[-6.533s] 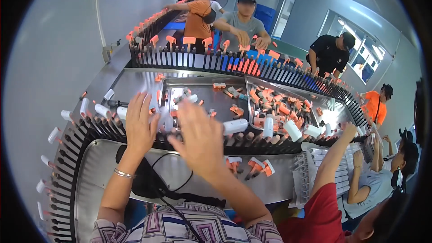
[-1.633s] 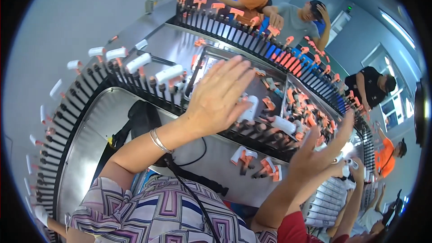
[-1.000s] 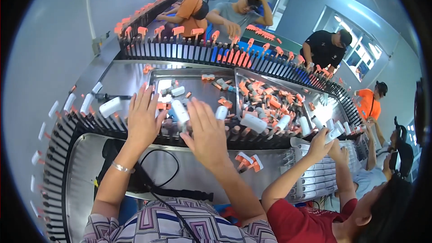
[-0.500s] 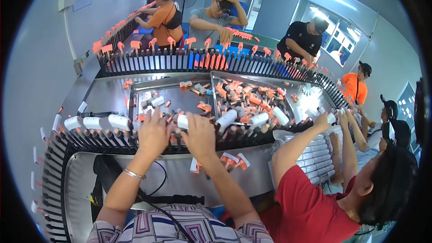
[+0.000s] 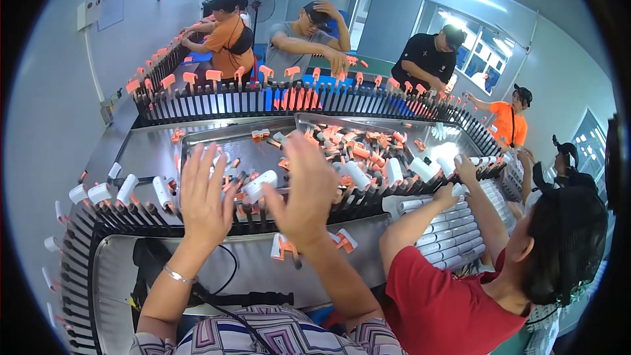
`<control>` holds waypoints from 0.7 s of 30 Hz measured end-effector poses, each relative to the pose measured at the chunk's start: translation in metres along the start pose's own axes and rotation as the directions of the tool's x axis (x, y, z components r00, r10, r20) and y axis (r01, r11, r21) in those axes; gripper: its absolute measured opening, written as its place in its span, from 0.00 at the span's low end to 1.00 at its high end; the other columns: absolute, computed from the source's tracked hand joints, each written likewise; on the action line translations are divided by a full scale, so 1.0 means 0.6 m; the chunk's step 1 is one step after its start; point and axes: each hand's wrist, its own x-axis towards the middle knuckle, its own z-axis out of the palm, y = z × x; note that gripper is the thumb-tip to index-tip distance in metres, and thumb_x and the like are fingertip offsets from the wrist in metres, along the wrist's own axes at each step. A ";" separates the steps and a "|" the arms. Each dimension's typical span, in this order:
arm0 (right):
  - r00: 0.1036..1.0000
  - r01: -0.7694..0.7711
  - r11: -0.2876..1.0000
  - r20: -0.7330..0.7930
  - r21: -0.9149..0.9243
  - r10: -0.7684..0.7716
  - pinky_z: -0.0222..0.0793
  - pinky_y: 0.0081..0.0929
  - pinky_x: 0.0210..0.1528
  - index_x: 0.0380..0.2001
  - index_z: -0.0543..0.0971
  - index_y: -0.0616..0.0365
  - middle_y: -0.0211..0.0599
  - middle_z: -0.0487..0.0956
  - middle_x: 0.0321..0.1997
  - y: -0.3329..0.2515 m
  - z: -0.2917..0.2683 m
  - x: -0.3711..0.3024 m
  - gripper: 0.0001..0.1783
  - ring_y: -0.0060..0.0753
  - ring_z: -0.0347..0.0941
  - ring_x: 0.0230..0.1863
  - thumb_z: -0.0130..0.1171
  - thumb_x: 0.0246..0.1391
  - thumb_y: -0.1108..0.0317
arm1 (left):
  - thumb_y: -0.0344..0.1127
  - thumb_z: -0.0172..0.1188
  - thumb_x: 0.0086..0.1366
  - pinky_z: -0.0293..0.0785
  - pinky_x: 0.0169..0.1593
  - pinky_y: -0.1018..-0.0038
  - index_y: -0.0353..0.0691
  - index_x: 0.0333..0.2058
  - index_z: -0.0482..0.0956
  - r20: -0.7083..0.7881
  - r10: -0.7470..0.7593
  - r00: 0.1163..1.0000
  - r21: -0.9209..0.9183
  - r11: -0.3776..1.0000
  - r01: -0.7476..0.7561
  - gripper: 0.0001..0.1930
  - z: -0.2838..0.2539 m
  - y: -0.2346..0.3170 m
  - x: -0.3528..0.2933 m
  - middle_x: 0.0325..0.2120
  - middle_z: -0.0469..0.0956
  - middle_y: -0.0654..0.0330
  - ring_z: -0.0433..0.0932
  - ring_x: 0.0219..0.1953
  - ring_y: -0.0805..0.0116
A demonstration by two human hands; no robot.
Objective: Assembling small plastic components on a factory production line.
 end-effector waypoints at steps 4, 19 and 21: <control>1.000 -0.013 0.994 0.018 -0.106 0.015 0.51 0.39 0.54 0.56 0.66 0.60 0.42 0.68 0.59 0.046 0.013 0.001 0.35 0.39 0.62 0.59 0.62 0.45 0.57 | 0.34 0.61 0.54 0.55 0.62 0.56 0.31 0.55 0.64 0.140 0.040 0.989 0.013 0.999 -0.043 0.30 0.049 0.013 0.023 0.58 0.62 0.46 0.59 0.62 0.48; 0.906 -0.033 0.999 0.423 0.018 0.022 0.53 0.38 0.54 0.59 0.64 0.56 0.37 0.63 0.63 0.015 0.090 -0.106 0.40 0.37 0.58 0.64 0.64 0.41 0.57 | 0.37 0.65 0.50 0.45 0.63 0.48 0.36 0.55 0.65 0.217 -0.250 0.944 0.276 0.943 0.186 0.33 0.063 -0.058 -0.089 0.53 0.65 0.47 0.59 0.60 0.49; 0.940 -0.029 1.000 0.341 0.008 0.024 0.53 0.40 0.54 0.59 0.64 0.57 0.39 0.63 0.63 0.015 0.067 -0.084 0.39 0.39 0.58 0.63 0.64 0.43 0.58 | 0.35 0.64 0.51 0.43 0.64 0.48 0.34 0.57 0.63 0.158 -0.183 0.970 0.245 0.959 0.141 0.34 0.048 -0.044 -0.082 0.57 0.62 0.45 0.54 0.64 0.48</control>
